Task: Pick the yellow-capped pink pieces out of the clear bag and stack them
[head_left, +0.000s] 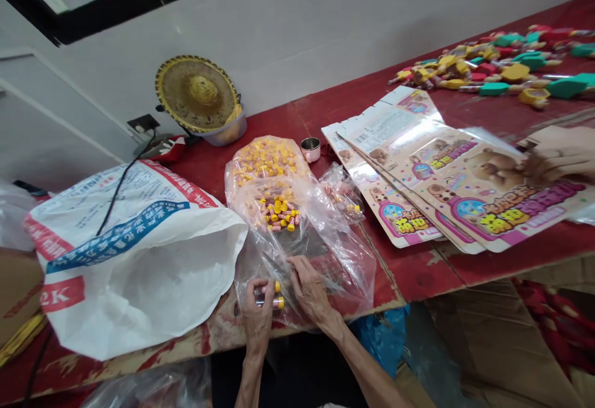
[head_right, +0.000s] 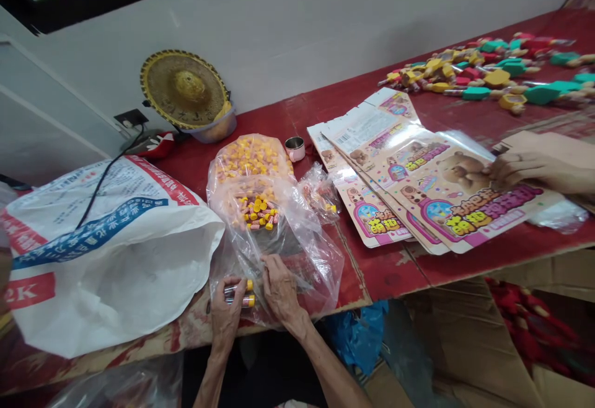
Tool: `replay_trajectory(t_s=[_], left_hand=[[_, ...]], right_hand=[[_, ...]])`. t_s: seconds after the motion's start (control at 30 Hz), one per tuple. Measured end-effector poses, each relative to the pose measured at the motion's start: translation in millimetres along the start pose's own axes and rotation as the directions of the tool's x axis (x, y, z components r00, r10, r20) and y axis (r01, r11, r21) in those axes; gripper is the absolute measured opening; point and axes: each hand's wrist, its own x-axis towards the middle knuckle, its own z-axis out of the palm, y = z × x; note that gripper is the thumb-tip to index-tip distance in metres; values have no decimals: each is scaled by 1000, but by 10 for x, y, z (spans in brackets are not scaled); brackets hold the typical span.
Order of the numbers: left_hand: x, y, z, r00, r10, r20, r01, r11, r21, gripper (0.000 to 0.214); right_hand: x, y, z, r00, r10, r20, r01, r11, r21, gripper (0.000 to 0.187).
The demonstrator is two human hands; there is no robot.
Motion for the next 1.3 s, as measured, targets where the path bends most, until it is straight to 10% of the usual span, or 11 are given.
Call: replay_trajectory(t_s=[0.33, 0.5, 0.67, 0.87, 1.3], left_hand=[[70, 10, -82, 975, 195, 106, -212, 957, 195, 38], [210, 103, -108, 908, 228, 352, -304, 936, 178, 24], [220, 116, -89, 949, 191, 250, -235, 959, 160, 25], [181, 141, -8, 854, 313, 416, -463, 820, 335, 14], [256, -45, -27, 935, 252, 249, -286, 952, 110, 16]], right_hand=[[-14, -14, -64, 999, -9, -43, 11, 998, 57, 35], [-6, -32, -115, 1000, 18, 7, -18, 999, 45, 31], [-42, -14, -247, 998, 19, -67, -18, 1000, 26, 29], [-14, -80, -304, 999, 7, 36, -4, 998, -65, 29], [20, -57, -143, 989, -4, 150, 19, 995, -96, 30]])
